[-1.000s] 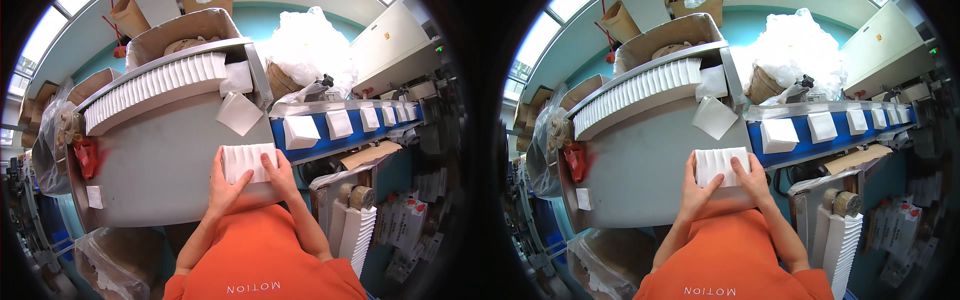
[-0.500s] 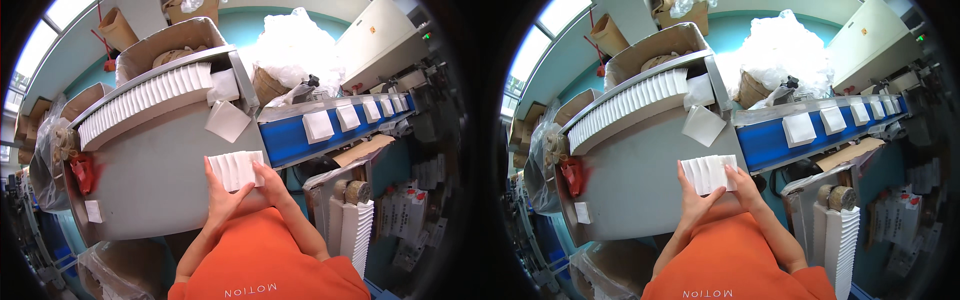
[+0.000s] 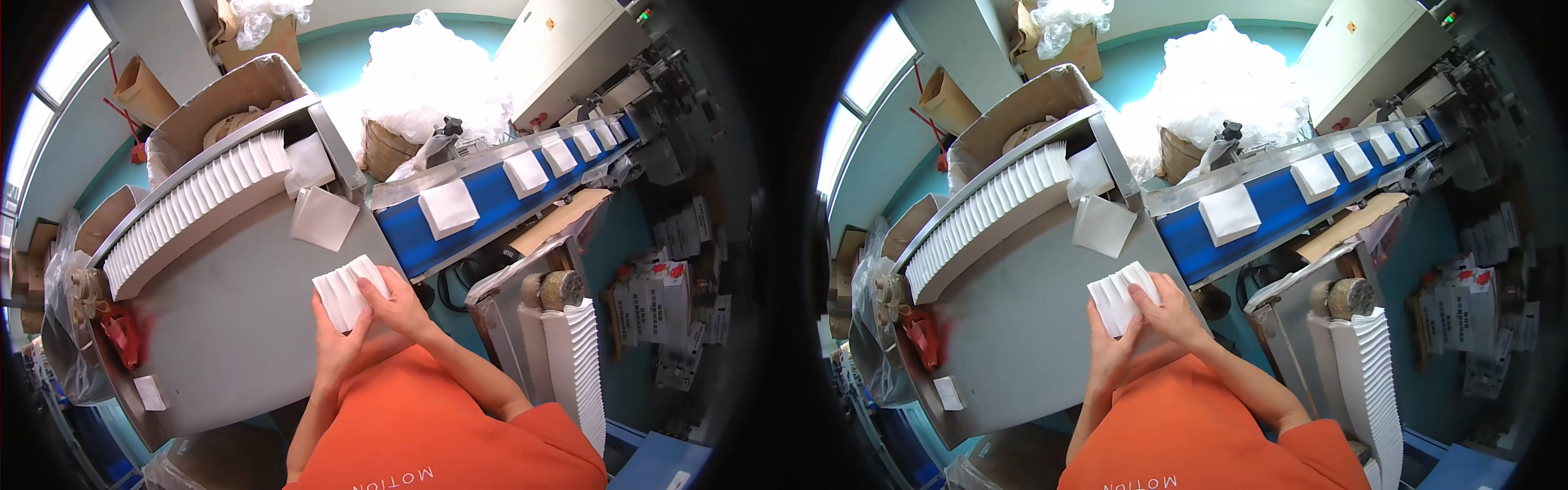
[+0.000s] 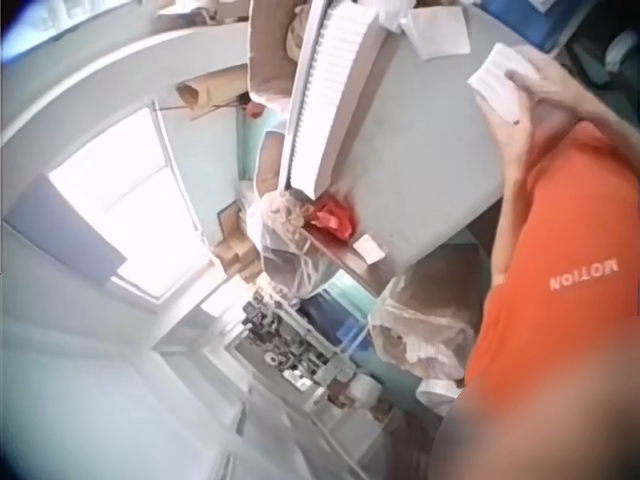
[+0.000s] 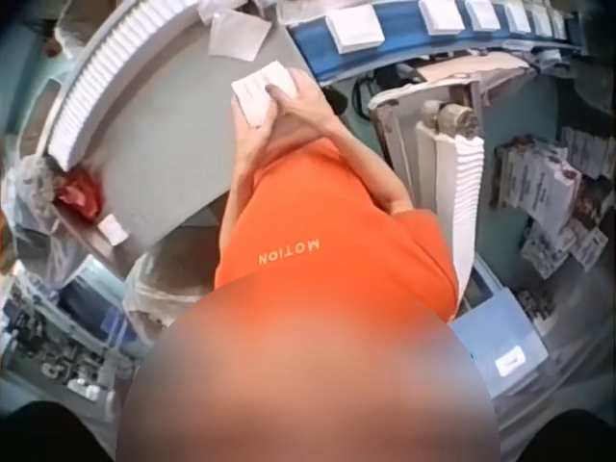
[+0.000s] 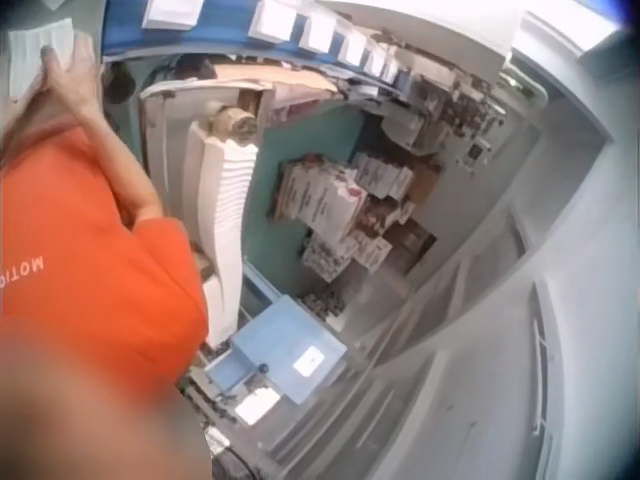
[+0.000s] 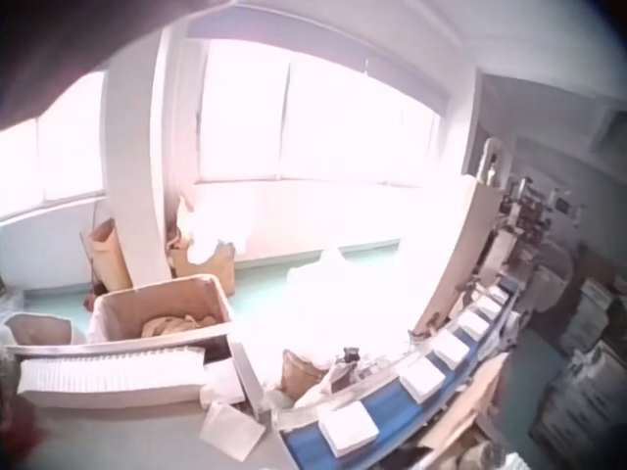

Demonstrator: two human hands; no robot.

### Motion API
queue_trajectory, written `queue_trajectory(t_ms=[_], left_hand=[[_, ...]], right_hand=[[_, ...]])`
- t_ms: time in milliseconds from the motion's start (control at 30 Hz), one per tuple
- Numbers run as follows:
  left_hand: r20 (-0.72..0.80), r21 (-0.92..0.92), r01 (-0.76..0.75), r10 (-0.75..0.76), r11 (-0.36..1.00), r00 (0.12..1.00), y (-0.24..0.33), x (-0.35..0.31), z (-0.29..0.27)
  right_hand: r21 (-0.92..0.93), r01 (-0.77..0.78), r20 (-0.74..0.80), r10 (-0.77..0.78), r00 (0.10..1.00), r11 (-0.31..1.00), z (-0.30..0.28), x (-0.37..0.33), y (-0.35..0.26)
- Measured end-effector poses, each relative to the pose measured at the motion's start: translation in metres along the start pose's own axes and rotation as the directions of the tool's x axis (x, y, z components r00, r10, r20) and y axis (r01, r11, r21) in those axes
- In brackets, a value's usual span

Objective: Manually sorting and aligning pleated paper filters on an industrial production line.

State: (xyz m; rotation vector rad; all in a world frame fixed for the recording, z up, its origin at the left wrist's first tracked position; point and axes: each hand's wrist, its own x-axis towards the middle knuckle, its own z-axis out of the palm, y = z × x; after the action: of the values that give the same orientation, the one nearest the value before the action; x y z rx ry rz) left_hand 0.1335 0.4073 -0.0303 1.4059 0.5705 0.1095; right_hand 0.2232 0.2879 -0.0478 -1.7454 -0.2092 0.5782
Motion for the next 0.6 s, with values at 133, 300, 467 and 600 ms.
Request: queue_trajectory(t_ms=[133,300,467,600], left_hand=[[-0.052,0.136,-0.025,0.033,0.990,0.998,-0.004,0.001,-0.005],[-0.043,0.219,-0.086,0.098,0.972,0.994,-0.006,0.004,-0.005],[0.051,-0.097,-0.021,0.026,0.995,0.998,-0.019,0.008,-0.006],[0.044,0.054,-0.022,0.019,0.998,0.999,-0.013,0.007,-0.005]], right_hand=[[0.498,-0.408,0.218,0.344,0.913,0.766,-0.008,-0.002,-0.006],[0.526,-0.381,0.053,0.418,0.907,0.760,-0.035,0.002,0.035],[0.467,-0.307,0.114,0.288,0.951,0.829,-0.021,0.013,0.000],[0.049,-0.113,0.126,0.106,0.986,0.992,-0.005,0.009,-0.011]])
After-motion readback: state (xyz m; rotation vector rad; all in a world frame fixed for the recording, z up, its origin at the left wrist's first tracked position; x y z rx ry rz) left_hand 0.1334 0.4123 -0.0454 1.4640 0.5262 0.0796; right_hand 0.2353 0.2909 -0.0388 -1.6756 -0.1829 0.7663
